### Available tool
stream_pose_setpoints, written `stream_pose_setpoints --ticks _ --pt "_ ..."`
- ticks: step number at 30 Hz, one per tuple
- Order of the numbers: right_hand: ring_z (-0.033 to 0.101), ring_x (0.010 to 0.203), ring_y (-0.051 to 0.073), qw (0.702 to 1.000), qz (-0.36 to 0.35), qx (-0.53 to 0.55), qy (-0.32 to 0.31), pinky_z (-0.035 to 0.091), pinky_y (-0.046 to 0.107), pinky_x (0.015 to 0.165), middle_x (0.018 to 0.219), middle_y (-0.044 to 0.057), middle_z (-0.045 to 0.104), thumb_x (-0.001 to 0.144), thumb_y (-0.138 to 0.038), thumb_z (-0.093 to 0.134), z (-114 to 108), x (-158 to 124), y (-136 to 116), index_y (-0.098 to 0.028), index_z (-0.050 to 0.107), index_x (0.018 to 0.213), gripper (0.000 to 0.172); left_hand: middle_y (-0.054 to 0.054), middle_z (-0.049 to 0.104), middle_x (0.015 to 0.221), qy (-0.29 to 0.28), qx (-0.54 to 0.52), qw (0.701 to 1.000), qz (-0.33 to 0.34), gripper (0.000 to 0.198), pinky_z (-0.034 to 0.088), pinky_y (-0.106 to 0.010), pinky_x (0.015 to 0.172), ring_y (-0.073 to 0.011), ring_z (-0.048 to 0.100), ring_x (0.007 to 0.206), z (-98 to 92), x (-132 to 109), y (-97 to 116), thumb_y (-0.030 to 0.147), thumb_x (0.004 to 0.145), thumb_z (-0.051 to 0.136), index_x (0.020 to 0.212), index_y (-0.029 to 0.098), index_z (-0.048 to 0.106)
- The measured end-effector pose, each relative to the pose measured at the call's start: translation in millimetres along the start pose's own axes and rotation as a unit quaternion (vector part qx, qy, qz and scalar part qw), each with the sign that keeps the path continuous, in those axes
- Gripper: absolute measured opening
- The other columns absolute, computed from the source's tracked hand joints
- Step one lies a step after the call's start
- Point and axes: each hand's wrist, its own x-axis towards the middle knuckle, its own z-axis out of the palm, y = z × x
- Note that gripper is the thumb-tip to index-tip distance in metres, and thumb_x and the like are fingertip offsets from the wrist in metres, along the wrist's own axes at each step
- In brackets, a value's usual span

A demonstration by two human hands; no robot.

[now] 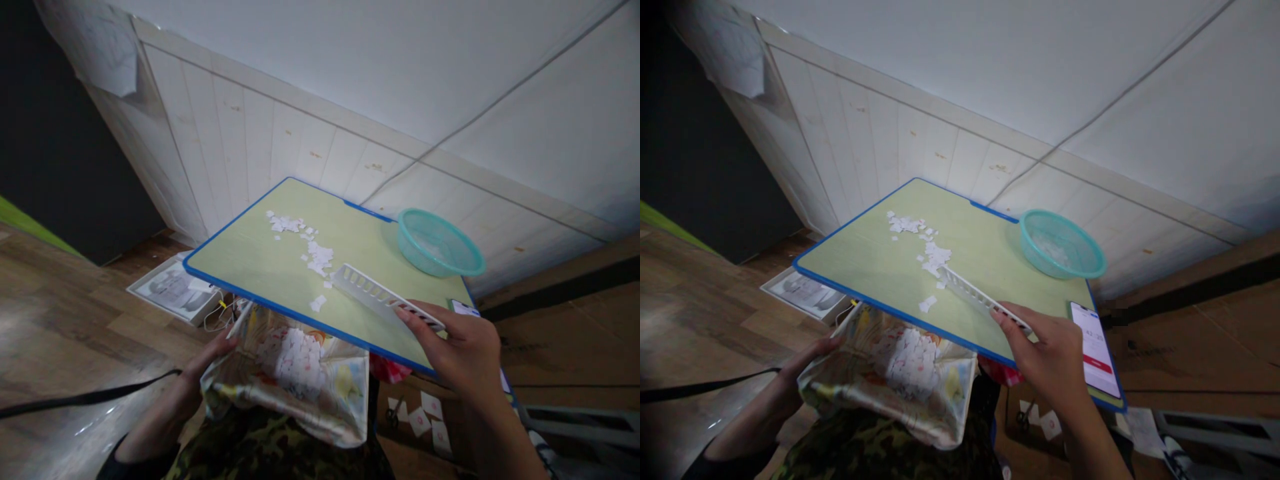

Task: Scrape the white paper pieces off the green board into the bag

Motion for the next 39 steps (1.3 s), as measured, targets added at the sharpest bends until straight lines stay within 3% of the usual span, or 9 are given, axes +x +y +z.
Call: stream_pose_setpoints --ticks 9,12,18,24,33,39 --pt "0.076 0.072 0.018 0.999 -0.01 0.042 -0.025 0.06 0.023 0.066 0.087 0.0 0.078 0.086 -0.024 0.068 5 -9 -6 -0.024 0.078 0.091 0.012 -0.002 0.081 0.063 -0.01 -0.006 1.0 0.001 0.057 0.058 -0.032 0.052 -0.0276 0.075 0.054 4.7 -2 1 0.033 0.077 0.071 0.131 0.019 0.064" --pt "0.076 0.075 0.019 0.999 -0.013 0.043 -0.006 0.06 0.024 0.068 0.089 0.0 0.078 0.086 -0.023 0.068 10 -8 -6 -0.025 0.078 0.091 0.012 -0.003 0.082 0.07 -0.014 -0.001 1.0 0.003 0.061 0.059 -0.033 0.055 -0.0282 0.076 0.057 3.6 -2 2 0.034 0.078 0.07 0.136 0.017 0.06" --pt "0.076 0.073 0.019 0.995 -0.045 0.078 -0.049 0.06 0.025 0.068 0.09 -0.002 0.078 0.086 -0.018 0.066 11 -15 -1 -0.029 0.077 0.096 0.018 -0.002 0.084 0.082 -0.017 -0.007 1.0 -0.013 0.063 0.06 -0.034 0.061 -0.0282 0.078 0.066 3.0 -4 4 0.032 0.082 0.068 0.142 0.02 0.053" --pt "0.076 0.075 0.017 0.986 -0.049 0.137 -0.085 0.06 0.024 0.068 0.091 -0.005 0.078 0.084 -0.013 0.066 1 -26 -3 -0.032 0.075 0.1 0.026 -0.003 0.083 0.074 -0.024 -0.008 1.0 -0.003 0.058 0.06 -0.033 0.062 -0.0286 0.077 0.065 5.2 -8 6 0.032 0.083 0.068 0.138 0.018 0.058" --pt "0.075 0.069 0.016 0.987 -0.056 0.136 -0.063 0.06 0.023 0.063 0.088 -0.004 0.079 0.084 -0.015 0.067 -3 -32 -9 -0.03 0.076 0.096 0.021 -0.004 0.083 0.072 -0.009 0.003 1.0 -0.001 0.063 0.059 -0.035 0.056 -0.0301 0.076 0.059 4.6 -2 4 0.036 0.075 0.072 0.135 0.019 0.062" --pt "0.076 0.071 0.024 0.998 0.037 -0.005 0.049 0.061 0.031 0.064 0.085 0.001 0.078 0.085 -0.029 0.068 12 -23 11 -0.027 0.079 0.09 0.012 -0.007 0.084 0.079 0.008 0.021 1.0 -0.015 0.064 0.058 -0.038 0.054 -0.032 0.075 0.058 4.3 -2 4 0.04 0.074 0.074 0.135 0.022 0.063"
